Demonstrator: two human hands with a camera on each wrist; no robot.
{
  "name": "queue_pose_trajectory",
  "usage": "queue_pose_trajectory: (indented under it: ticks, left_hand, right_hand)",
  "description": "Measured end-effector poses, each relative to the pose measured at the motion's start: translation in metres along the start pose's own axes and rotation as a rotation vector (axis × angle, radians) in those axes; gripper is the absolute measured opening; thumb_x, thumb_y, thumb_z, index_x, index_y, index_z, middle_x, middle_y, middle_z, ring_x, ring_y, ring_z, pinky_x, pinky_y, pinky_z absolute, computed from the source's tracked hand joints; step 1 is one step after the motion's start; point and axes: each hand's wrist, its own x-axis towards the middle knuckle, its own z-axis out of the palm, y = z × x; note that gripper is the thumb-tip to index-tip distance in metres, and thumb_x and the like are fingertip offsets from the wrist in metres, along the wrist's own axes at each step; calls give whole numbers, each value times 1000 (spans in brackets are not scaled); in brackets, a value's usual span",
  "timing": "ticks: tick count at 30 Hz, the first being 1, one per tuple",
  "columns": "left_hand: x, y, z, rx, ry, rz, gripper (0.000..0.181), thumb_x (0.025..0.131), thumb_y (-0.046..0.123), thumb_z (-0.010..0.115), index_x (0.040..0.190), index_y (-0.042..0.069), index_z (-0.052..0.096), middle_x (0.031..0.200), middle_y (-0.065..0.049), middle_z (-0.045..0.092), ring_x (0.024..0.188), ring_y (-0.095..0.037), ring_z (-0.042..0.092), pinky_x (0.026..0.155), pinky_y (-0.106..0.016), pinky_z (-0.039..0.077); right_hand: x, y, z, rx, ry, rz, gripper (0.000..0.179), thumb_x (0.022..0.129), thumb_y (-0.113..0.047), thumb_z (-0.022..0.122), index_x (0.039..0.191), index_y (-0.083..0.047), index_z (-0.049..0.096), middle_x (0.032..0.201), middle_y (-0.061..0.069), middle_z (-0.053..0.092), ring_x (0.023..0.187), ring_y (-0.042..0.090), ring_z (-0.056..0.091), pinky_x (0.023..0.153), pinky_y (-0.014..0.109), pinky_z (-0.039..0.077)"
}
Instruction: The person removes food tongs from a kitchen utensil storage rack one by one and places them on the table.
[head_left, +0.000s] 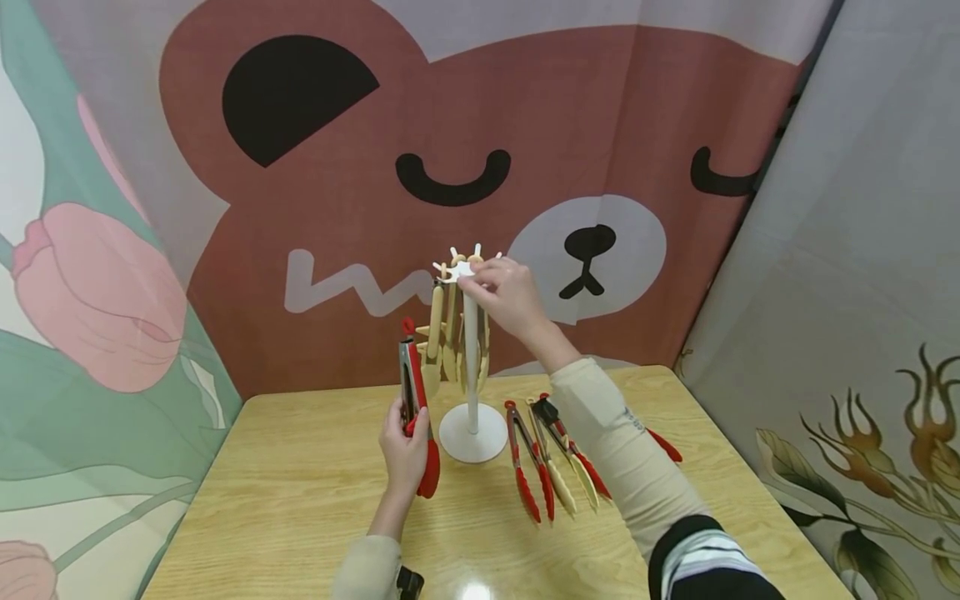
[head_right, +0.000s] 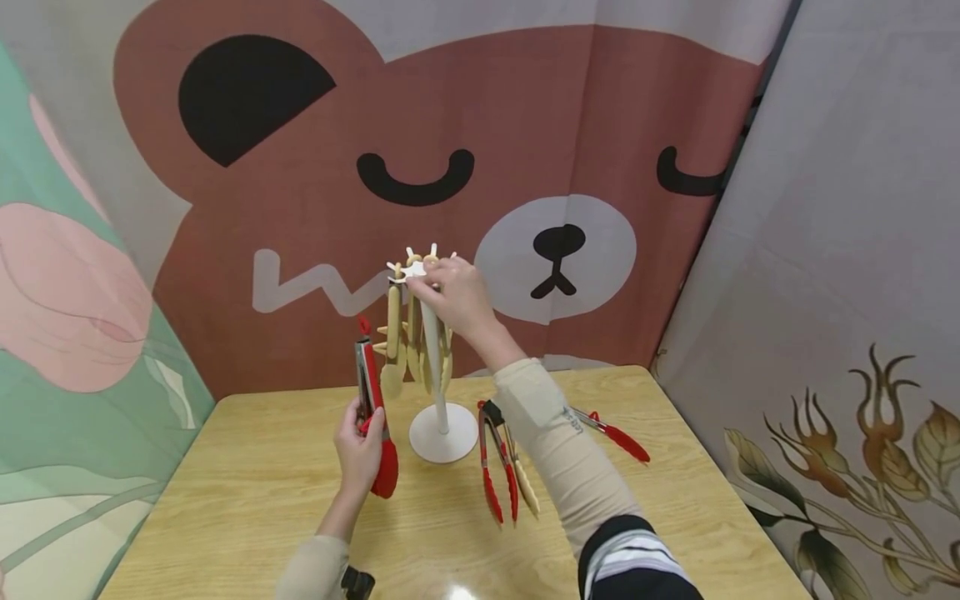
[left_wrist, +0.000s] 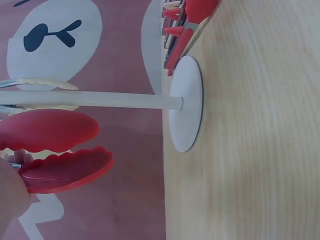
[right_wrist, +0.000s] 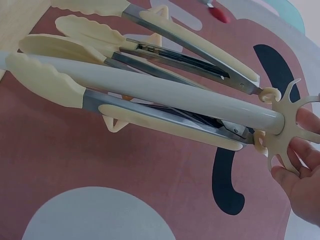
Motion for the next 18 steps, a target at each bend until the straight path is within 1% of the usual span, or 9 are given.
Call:
queue_pose_trajectory:
  ticks: [3,8,14,18]
  left_hand:
    - [-3,-4,0,6,10,-22,22,82,3,60,102,-5,56,76,-8,52,62,-10,46,50,-19,39]
    - [-8,-8,0,7,21,-38,21,82,5,60,100,-5,56,76,-10,52,61,-13,46,49,-20,39]
    - [-14,-13,0,15,24,-104,24,82,5,61,103,-5,57,80,-10,55,65,-11,50,52,-19,43]
    - [-17,-18,-1,20,32,-127,25,82,5,61,104,-6,56,81,-12,57,65,-11,52,53,-18,44]
  right_hand:
    - [1,0,1,-1,5,-6,22,83,-22,61,80,-4,73,96,11,66,81,20,58,71,31,46]
    - [0,0,1,-2,13,-19,22,83,-23,62,79,-4,73,95,11,66,81,20,58,70,31,46]
    - [0,1,1,-4,26,-34,22,83,-22,62,80,-4,73,95,11,66,79,21,58,71,32,45]
    - [0,1,1,-2,26,-31,21,83,-21,62,80,-3,73,95,12,66,80,21,58,70,32,46]
